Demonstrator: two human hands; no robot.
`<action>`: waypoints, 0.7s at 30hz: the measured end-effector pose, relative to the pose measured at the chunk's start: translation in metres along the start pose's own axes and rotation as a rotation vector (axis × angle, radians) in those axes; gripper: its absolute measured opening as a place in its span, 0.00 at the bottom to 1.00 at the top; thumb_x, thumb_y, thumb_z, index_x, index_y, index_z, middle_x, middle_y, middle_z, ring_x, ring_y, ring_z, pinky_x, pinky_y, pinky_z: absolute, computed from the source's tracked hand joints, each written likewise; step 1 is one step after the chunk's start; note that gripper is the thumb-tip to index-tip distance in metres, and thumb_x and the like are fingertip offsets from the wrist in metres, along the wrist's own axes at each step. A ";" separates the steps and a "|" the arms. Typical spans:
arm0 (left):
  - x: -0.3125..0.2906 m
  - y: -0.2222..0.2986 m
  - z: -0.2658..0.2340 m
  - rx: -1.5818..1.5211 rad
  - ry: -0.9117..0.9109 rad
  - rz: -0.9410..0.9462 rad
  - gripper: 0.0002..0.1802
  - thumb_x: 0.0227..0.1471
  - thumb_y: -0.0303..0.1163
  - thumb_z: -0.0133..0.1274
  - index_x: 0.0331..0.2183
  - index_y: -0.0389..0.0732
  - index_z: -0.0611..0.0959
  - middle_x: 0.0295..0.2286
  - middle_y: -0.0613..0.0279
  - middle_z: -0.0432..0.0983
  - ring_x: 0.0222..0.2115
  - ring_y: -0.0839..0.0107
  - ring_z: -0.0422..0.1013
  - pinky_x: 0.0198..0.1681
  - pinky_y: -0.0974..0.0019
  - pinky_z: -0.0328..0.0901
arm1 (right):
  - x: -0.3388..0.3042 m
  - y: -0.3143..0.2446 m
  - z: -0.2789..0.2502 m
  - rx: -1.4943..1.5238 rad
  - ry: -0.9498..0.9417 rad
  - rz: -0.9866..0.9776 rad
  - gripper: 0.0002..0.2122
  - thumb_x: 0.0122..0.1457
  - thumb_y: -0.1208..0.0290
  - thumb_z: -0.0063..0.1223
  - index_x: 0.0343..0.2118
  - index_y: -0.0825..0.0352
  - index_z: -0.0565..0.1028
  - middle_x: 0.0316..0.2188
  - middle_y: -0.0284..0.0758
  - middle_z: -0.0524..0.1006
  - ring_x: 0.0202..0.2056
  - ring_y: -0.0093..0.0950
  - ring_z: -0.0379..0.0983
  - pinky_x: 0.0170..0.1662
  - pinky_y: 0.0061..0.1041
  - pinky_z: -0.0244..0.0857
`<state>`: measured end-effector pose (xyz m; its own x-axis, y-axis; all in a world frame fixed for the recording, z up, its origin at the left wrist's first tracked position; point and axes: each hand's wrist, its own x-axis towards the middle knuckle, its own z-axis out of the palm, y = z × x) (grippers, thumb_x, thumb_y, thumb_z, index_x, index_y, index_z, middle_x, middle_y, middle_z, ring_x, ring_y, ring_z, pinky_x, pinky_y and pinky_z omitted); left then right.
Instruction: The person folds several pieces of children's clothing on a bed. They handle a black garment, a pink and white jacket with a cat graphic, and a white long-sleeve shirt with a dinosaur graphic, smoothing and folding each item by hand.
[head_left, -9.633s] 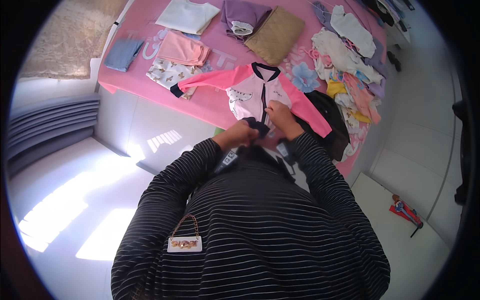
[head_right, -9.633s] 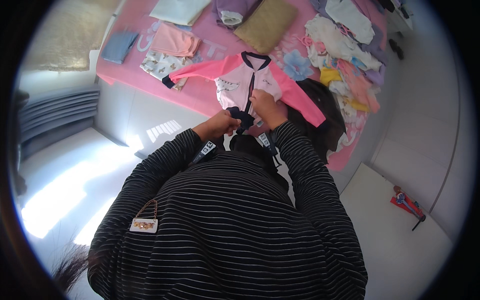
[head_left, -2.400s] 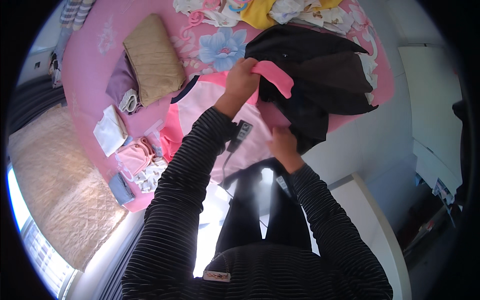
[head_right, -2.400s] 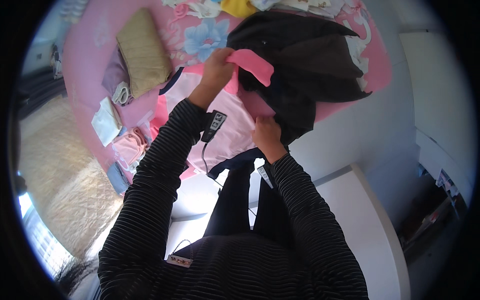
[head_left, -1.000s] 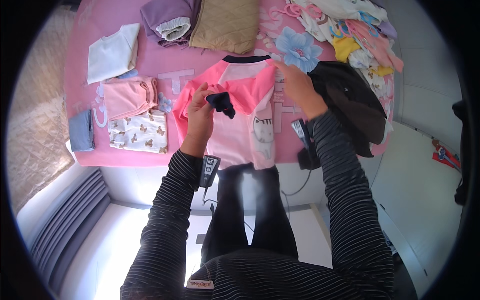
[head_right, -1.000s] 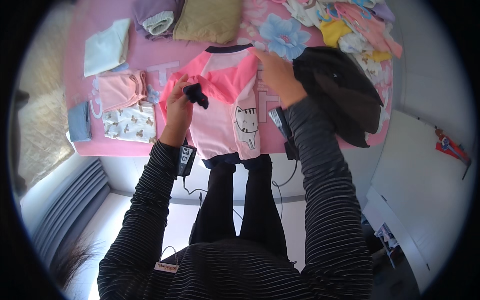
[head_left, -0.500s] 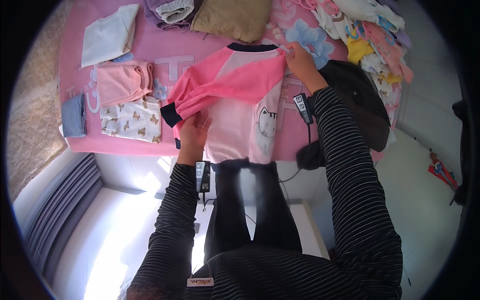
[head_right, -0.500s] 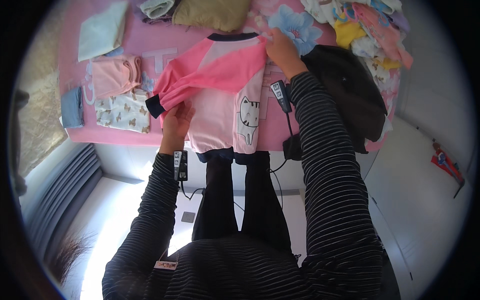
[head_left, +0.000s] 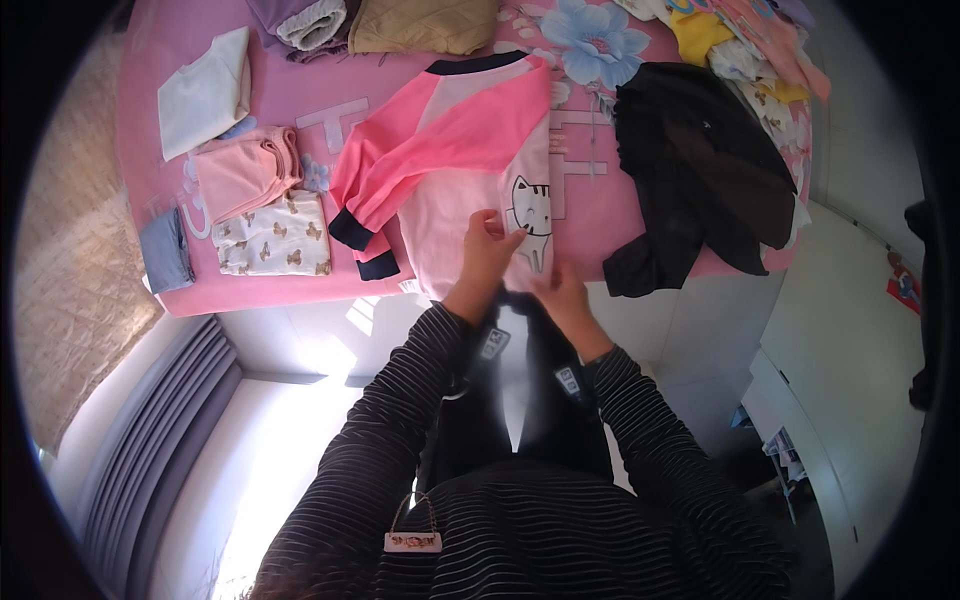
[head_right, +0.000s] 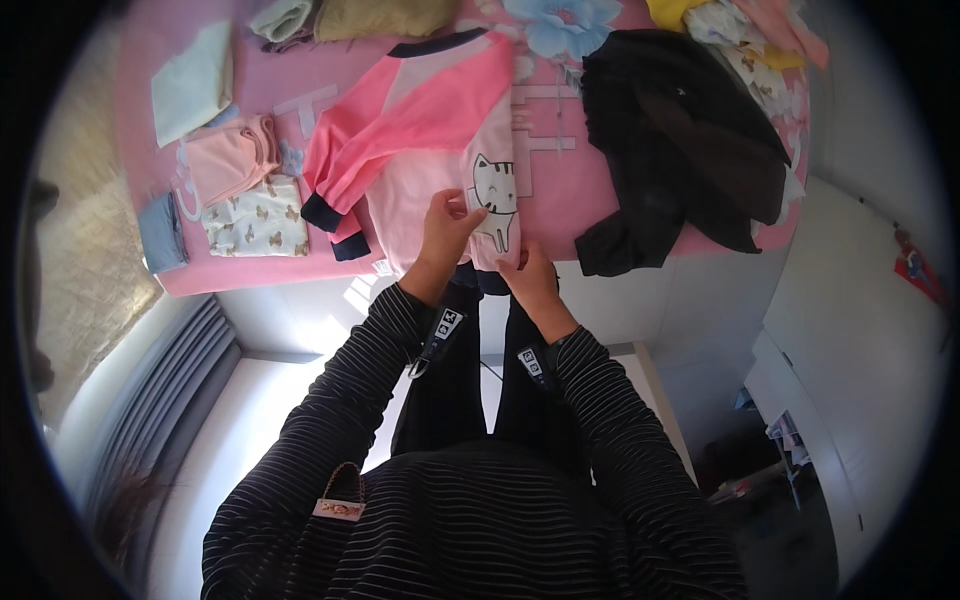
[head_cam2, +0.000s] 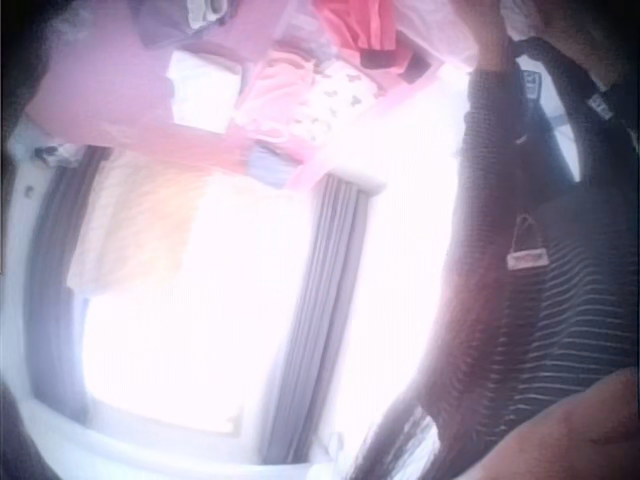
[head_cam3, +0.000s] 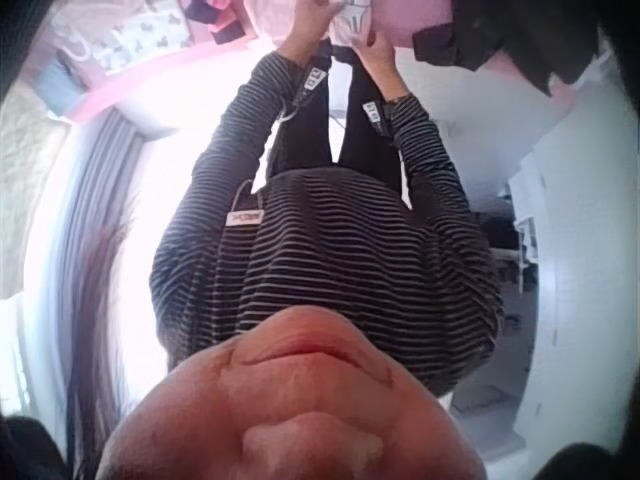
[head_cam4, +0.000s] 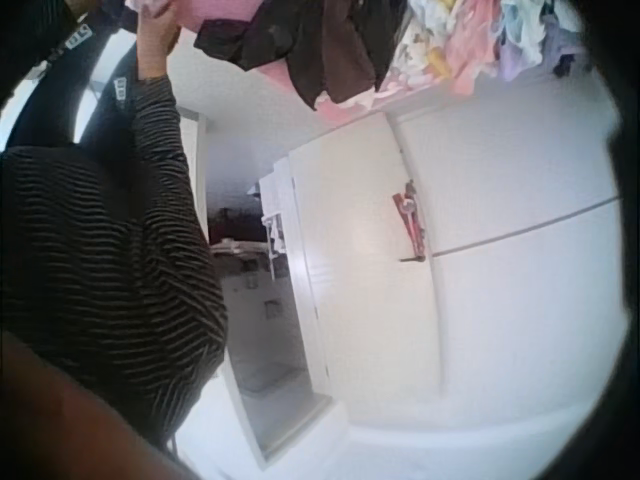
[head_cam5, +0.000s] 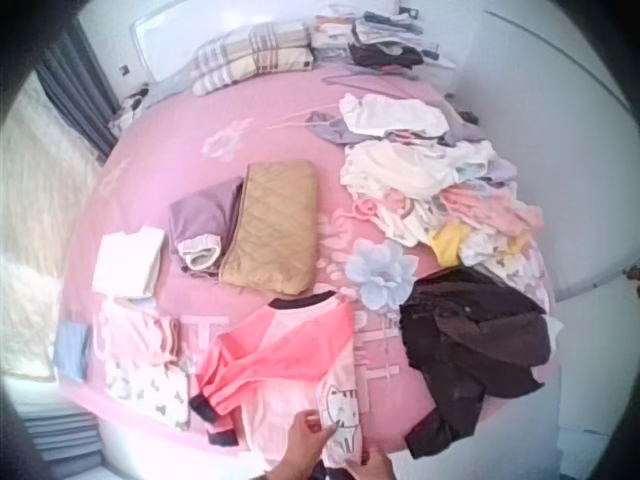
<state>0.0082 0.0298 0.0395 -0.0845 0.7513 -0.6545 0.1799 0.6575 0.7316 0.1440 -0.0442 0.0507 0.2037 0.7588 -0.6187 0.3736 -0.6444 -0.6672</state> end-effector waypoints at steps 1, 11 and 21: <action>0.002 0.000 0.001 -0.010 -0.107 -0.102 0.22 0.41 0.25 0.55 0.40 0.29 0.70 0.28 0.56 0.73 0.29 0.70 0.70 0.33 0.70 0.66 | -0.004 0.004 0.001 -0.043 0.009 0.034 0.11 0.42 0.71 0.57 0.28 0.70 0.71 0.23 0.40 0.75 0.26 0.31 0.72 0.31 0.26 0.65; 0.038 0.012 -0.006 -0.604 -0.325 -0.265 0.13 0.47 0.26 0.49 0.38 0.33 0.74 0.33 0.59 0.73 0.34 0.70 0.70 0.38 0.69 0.65 | -0.001 0.018 -0.024 -0.166 0.132 -0.008 0.06 0.47 0.73 0.52 0.28 0.66 0.69 0.21 0.37 0.73 0.24 0.30 0.71 0.28 0.26 0.64; 0.099 0.046 -0.030 -1.397 -0.343 -0.160 0.22 0.50 0.37 0.47 0.45 0.36 0.69 0.45 0.57 0.66 0.48 0.63 0.61 0.54 0.57 0.54 | 0.022 0.016 0.023 0.560 -0.368 0.152 0.08 0.52 0.79 0.37 0.35 0.71 0.67 0.19 0.34 0.69 0.21 0.22 0.65 0.24 0.18 0.61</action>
<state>-0.0214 0.1360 0.0135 0.2588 0.7476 -0.6117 -0.9114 0.3988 0.1017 0.1333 -0.0397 0.0166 -0.1411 0.6379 -0.7571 -0.1793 -0.7686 -0.6141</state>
